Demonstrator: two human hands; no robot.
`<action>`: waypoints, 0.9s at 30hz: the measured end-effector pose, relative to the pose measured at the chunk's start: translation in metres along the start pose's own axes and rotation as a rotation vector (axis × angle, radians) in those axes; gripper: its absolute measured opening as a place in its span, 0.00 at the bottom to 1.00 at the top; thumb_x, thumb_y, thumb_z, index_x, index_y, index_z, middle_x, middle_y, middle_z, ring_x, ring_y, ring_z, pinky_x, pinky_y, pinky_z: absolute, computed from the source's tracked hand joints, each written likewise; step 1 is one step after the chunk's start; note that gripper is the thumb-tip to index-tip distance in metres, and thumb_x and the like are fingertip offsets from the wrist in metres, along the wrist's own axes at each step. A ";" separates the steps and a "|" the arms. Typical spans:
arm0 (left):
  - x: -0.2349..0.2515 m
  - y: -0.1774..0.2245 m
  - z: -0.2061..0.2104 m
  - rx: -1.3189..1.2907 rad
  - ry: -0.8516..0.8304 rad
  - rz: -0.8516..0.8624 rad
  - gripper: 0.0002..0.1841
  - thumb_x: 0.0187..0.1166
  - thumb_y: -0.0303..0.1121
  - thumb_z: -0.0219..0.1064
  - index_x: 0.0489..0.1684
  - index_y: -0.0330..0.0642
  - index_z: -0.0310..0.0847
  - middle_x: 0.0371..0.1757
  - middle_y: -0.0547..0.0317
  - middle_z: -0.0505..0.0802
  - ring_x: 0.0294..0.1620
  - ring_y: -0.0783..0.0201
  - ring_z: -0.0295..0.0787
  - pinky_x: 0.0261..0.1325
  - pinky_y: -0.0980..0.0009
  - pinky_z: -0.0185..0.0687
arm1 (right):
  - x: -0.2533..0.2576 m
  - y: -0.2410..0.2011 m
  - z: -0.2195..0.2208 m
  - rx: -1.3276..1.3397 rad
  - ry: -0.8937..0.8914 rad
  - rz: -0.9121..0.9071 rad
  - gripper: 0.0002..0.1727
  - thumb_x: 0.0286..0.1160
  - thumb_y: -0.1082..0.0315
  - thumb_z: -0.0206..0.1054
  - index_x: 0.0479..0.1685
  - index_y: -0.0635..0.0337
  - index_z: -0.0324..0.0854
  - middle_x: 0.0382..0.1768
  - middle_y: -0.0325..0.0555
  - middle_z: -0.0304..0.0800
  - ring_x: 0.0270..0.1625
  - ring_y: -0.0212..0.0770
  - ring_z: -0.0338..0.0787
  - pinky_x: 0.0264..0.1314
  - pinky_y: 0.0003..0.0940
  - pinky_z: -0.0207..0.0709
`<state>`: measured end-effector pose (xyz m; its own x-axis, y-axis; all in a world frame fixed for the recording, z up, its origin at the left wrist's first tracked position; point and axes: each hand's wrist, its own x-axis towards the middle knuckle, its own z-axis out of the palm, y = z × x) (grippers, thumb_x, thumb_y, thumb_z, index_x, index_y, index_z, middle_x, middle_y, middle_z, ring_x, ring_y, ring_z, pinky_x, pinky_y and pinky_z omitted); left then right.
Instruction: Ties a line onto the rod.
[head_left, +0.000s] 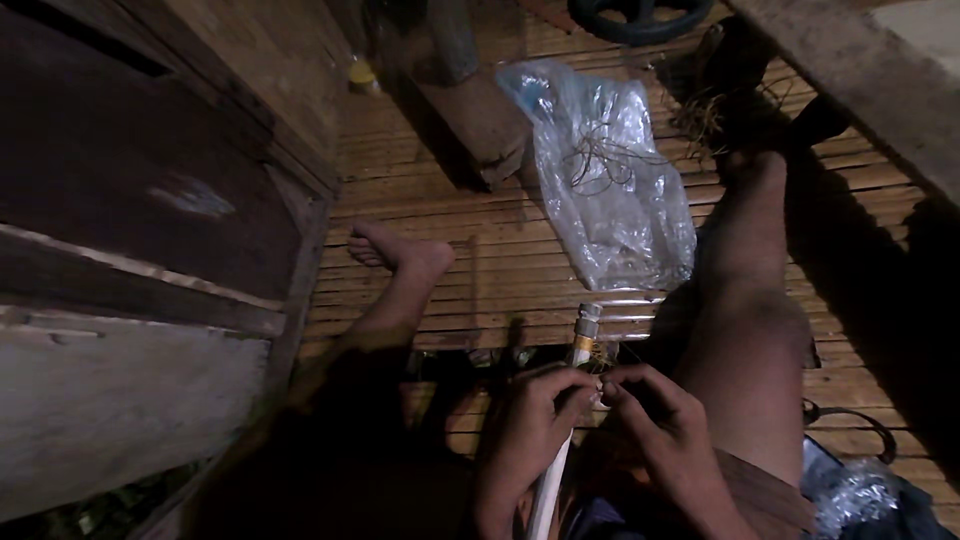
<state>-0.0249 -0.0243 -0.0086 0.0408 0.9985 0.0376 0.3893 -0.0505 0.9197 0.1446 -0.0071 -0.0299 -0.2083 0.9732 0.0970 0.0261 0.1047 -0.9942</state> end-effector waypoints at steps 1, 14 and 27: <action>0.000 0.001 -0.001 0.017 -0.001 -0.023 0.07 0.80 0.28 0.68 0.41 0.37 0.92 0.39 0.60 0.94 0.33 0.79 0.88 0.41 0.83 0.85 | -0.002 -0.001 -0.004 -0.022 -0.020 0.026 0.08 0.80 0.68 0.65 0.48 0.62 0.86 0.36 0.33 0.90 0.31 0.21 0.85 0.33 0.15 0.81; -0.002 0.007 -0.014 0.001 0.002 -0.126 0.07 0.82 0.30 0.66 0.43 0.39 0.90 0.36 0.64 0.93 0.30 0.79 0.88 0.37 0.82 0.86 | 0.009 -0.091 -0.093 -0.702 -0.388 0.524 0.15 0.73 0.77 0.72 0.53 0.83 0.82 0.46 0.73 0.90 0.42 0.58 0.92 0.49 0.45 0.85; -0.004 0.007 -0.024 -0.006 -0.033 -0.165 0.07 0.82 0.29 0.66 0.43 0.37 0.89 0.37 0.63 0.93 0.33 0.80 0.87 0.42 0.83 0.85 | 0.009 -0.022 -0.048 0.798 -0.480 -0.171 0.12 0.86 0.54 0.60 0.46 0.48 0.87 0.43 0.41 0.96 0.57 0.43 0.93 0.72 0.43 0.79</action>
<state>-0.0449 -0.0278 0.0072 0.0075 0.9919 -0.1267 0.3879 0.1139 0.9146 0.1896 0.0088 -0.0045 -0.5318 0.7512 0.3911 -0.6816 -0.1055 -0.7241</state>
